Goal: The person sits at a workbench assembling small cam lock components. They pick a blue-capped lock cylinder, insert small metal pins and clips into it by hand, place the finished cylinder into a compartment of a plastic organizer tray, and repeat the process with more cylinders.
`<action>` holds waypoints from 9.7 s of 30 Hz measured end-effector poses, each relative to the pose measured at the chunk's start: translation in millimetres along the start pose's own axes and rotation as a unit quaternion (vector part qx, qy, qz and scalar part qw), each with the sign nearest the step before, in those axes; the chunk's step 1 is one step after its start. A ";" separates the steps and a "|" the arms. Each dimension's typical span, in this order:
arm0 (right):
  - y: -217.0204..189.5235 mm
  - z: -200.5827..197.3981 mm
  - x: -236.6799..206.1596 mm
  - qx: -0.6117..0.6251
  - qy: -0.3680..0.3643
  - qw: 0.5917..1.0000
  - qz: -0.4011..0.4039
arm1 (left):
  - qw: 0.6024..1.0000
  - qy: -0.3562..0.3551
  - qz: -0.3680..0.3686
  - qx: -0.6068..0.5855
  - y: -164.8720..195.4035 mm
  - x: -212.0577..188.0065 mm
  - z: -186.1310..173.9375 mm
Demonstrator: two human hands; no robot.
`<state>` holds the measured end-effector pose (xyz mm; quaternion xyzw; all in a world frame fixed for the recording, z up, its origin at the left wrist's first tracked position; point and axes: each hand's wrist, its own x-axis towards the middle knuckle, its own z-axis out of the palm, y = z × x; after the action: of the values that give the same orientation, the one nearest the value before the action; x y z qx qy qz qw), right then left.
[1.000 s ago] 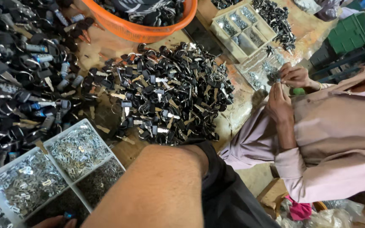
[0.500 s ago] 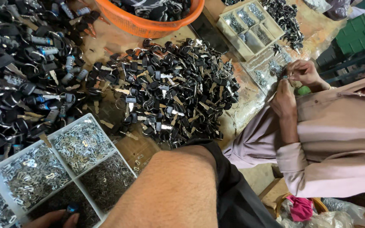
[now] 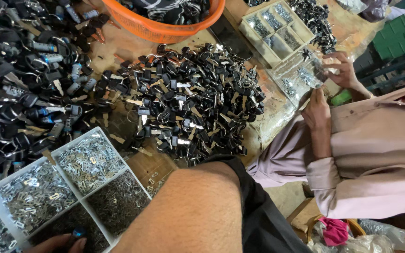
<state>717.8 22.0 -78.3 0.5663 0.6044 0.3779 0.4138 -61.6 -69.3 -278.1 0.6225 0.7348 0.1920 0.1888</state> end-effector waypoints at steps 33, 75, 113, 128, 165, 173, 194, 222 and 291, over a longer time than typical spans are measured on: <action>-35.5 -473.6 54.4 0.735 0.159 0.388 -0.533 | 0.970 0.078 0.228 -0.019 196.1 5.2 -164.9; -190.0 -307.1 -201.2 0.979 -0.027 -0.191 0.062 | 0.844 0.106 0.506 0.141 440.3 122.5 -41.4; -146.6 -317.5 -137.3 0.988 0.079 -0.109 0.081 | 0.949 -0.005 0.281 -0.139 306.1 -48.6 -114.8; -151.2 -342.8 -157.5 0.984 -0.132 -0.113 -0.048 | 0.865 -0.348 -0.299 0.200 -0.8 -259.1 -90.9; -183.7 -438.6 -154.4 0.972 -0.170 -0.061 -0.151 | 0.973 0.081 0.113 -0.185 145.1 -134.4 -188.8; -182.1 -425.1 -159.2 0.975 -0.155 0.024 -0.156 | 0.931 0.056 0.138 -0.332 200.6 -117.5 -164.2; -202.8 -470.6 -165.8 0.956 -0.201 -0.092 -0.194 | 0.983 0.132 0.043 0.119 124.8 -142.9 -196.7; -179.2 -430.3 -155.4 0.972 -0.151 -0.065 -0.167 | 0.986 0.154 0.063 -0.022 148.2 -143.9 -190.8; -172.1 -415.3 -164.3 0.969 -0.181 -0.120 -0.114 | 0.976 -0.037 0.215 -0.004 130.1 -112.0 -2.3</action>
<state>271.1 -149.5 -71.2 -0.3329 -0.2837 0.7809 0.4459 64.0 -160.3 -204.6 0.7715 0.5760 0.2081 0.1724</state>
